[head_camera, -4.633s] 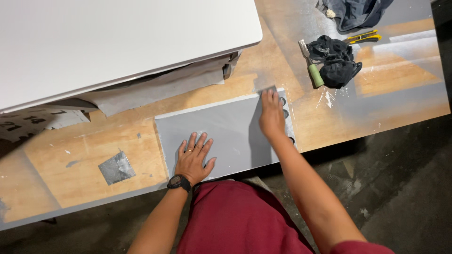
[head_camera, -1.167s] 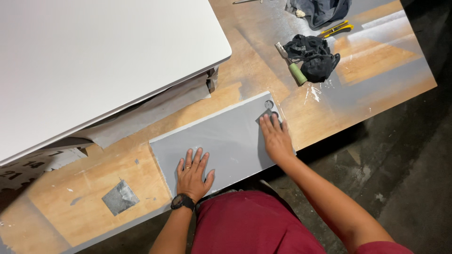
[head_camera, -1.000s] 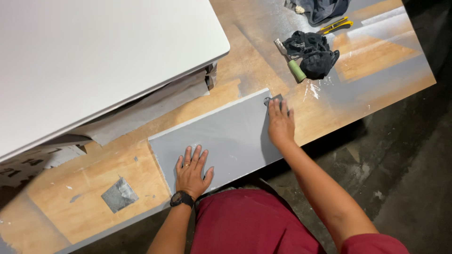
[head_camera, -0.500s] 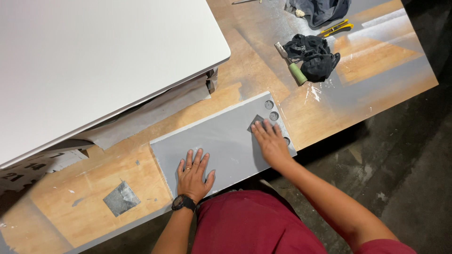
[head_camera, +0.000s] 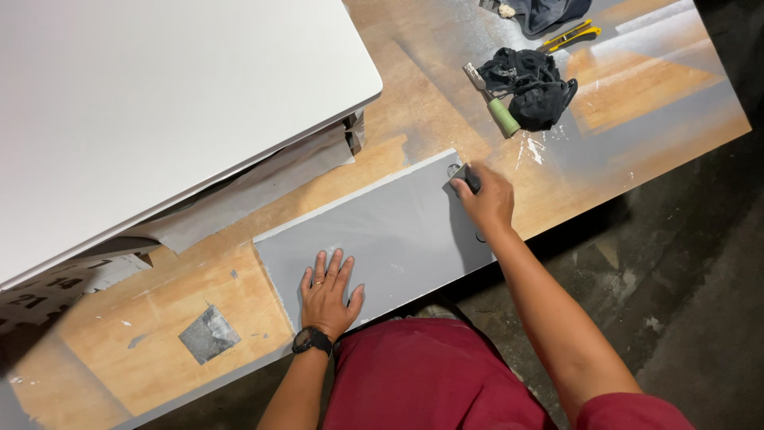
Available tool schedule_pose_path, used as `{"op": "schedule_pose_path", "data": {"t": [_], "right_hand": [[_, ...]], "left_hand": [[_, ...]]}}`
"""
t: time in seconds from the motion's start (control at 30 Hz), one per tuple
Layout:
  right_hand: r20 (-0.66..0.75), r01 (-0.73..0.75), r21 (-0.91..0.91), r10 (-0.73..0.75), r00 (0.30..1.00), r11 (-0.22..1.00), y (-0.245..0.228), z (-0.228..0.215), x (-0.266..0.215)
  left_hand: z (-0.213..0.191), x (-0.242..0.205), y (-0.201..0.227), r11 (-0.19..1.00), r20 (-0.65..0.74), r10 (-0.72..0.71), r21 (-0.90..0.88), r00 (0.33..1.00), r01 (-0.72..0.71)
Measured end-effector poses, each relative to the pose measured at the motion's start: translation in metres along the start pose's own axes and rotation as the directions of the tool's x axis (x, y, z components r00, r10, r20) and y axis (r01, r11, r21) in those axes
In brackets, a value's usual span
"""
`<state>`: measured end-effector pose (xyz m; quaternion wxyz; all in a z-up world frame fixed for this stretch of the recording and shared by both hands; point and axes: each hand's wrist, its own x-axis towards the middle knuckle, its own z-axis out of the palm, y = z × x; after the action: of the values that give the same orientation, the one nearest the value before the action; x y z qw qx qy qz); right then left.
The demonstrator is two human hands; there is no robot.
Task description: The person sands the surface and edges of a rectangular gray board using a small piece of sandpaper.
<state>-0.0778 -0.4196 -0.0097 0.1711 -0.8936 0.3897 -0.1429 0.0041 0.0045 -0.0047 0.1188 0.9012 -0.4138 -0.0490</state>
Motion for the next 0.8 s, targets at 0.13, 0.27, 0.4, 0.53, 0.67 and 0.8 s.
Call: {"op": "schedule_pose_path", "data": {"t": [0.13,0.27,0.4,0.53,0.67,0.8], "right_hand": [[0.097,-0.105,0.079,0.097,0.990,0.991,-0.008,-0.005,0.007],[0.166,-0.239,0.126,0.217,0.962,0.963,-0.019,-0.014,0.001],[0.125,-0.347,0.061,0.338,0.933,0.936,0.003,0.016,-0.011],[0.131,-0.267,0.015,0.263,0.956,0.964,-0.011,0.000,-0.024],[0.188,-0.316,0.050,0.302,0.935,0.947,-0.013,-0.012,0.011],[0.212,-0.308,0.157,0.272,0.939,0.939,-0.011,0.001,0.011]], "left_hand": [[-0.001,0.001,0.000,1.000,0.003,0.002,0.020,1.000,-0.002],[0.001,0.000,-0.001,1.000,0.001,0.003,0.021,1.000,-0.003],[0.001,0.002,0.000,0.999,-0.015,-0.002,0.033,1.000,0.003],[0.001,0.002,-0.002,0.999,-0.017,0.009,0.047,1.000,-0.009],[-0.004,0.007,0.001,1.000,-0.056,0.025,0.019,0.998,-0.024],[-0.010,0.006,0.003,0.999,-0.086,0.041,-0.011,0.995,-0.042]]}}
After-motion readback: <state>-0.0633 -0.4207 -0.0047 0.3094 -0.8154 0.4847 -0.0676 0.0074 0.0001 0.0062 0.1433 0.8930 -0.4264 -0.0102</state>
